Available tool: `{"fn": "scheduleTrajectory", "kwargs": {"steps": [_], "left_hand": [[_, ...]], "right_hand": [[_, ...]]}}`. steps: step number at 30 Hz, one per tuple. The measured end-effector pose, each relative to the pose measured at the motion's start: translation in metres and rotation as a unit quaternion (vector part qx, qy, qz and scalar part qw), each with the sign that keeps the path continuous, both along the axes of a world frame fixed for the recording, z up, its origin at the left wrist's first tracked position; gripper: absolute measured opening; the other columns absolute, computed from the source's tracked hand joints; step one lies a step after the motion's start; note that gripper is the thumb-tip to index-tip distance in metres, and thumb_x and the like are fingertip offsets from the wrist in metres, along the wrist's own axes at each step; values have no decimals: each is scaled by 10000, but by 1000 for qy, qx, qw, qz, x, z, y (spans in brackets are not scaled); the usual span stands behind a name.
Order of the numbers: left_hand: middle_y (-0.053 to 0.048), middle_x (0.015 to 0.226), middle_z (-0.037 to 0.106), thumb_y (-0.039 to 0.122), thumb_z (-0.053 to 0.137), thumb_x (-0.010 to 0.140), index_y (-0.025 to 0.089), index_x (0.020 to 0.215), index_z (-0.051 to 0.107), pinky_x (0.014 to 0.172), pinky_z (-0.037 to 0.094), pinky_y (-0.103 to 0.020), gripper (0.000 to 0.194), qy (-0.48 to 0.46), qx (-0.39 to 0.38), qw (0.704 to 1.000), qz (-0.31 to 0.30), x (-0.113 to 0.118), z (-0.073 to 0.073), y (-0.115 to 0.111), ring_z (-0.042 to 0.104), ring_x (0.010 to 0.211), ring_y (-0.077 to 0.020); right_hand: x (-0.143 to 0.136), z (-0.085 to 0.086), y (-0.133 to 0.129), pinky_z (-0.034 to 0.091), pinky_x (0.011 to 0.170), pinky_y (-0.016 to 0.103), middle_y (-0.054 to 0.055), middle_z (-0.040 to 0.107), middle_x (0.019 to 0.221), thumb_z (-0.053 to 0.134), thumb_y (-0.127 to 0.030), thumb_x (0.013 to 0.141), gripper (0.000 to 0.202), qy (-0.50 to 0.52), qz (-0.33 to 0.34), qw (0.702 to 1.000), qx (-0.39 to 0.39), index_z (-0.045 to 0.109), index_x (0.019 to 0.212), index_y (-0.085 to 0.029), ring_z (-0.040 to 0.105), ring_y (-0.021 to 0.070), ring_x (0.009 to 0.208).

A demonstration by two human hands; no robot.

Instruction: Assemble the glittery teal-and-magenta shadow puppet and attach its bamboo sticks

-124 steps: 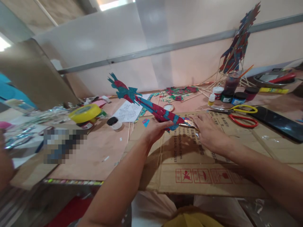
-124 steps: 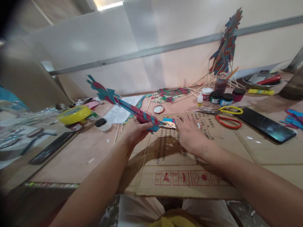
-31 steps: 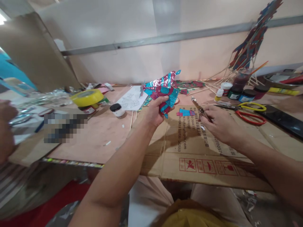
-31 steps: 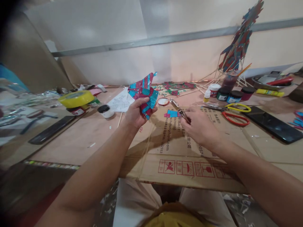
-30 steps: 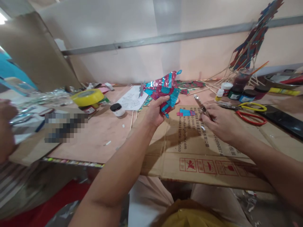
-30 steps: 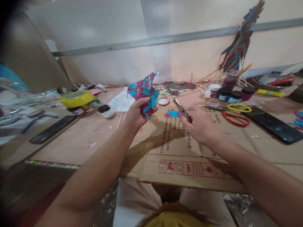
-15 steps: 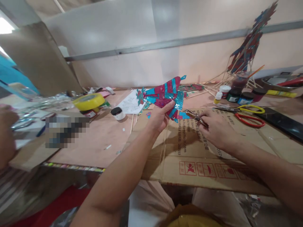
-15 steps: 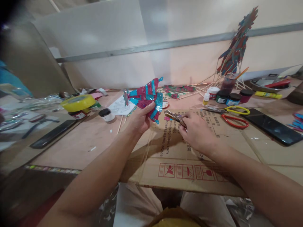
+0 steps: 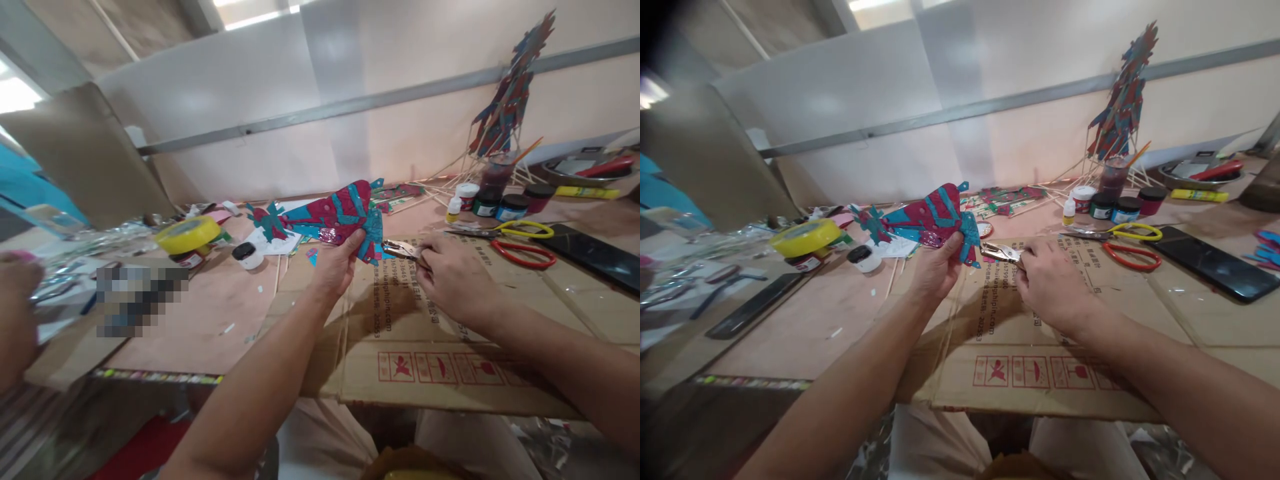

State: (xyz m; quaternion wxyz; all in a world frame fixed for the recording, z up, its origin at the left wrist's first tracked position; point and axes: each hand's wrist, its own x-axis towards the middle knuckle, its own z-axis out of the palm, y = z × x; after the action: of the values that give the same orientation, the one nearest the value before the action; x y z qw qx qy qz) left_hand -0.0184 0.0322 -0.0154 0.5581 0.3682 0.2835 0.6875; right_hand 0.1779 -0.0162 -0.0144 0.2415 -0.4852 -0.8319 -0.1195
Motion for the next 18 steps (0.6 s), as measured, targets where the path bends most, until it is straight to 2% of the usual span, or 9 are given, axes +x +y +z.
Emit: {"fn": "scheduleTrajectory", "kwargs": {"steps": [3,11,18], "left_hand": [[53,809,737,179,914,473,255,877,691,764,543,-238,468,-14,23,1000,-2,1,2,-3,687,825,-133],[78,696,695,164,903,482,240,723,658,679,528,-223,352,-16,23,999,-21,1,6,-9,664,722,-113],[84,677,686,187,921,463,234,705,669,632,517,-190,353,-19,22,999,-42,1,6,-10,657,687,-88]], "right_hand": [[-1,2,-2,452,916,409,156,626,1076,532,-165,830,146,-9,-7,1000,26,672,851,-125,546,288,1012],[-1,5,-6,448,860,408,158,616,1082,516,-192,867,165,-27,-31,998,49,672,858,-138,531,293,1019],[-1,5,-6,434,892,430,170,617,1115,524,-202,868,184,-29,-48,998,37,686,878,-116,525,312,1063]]}}
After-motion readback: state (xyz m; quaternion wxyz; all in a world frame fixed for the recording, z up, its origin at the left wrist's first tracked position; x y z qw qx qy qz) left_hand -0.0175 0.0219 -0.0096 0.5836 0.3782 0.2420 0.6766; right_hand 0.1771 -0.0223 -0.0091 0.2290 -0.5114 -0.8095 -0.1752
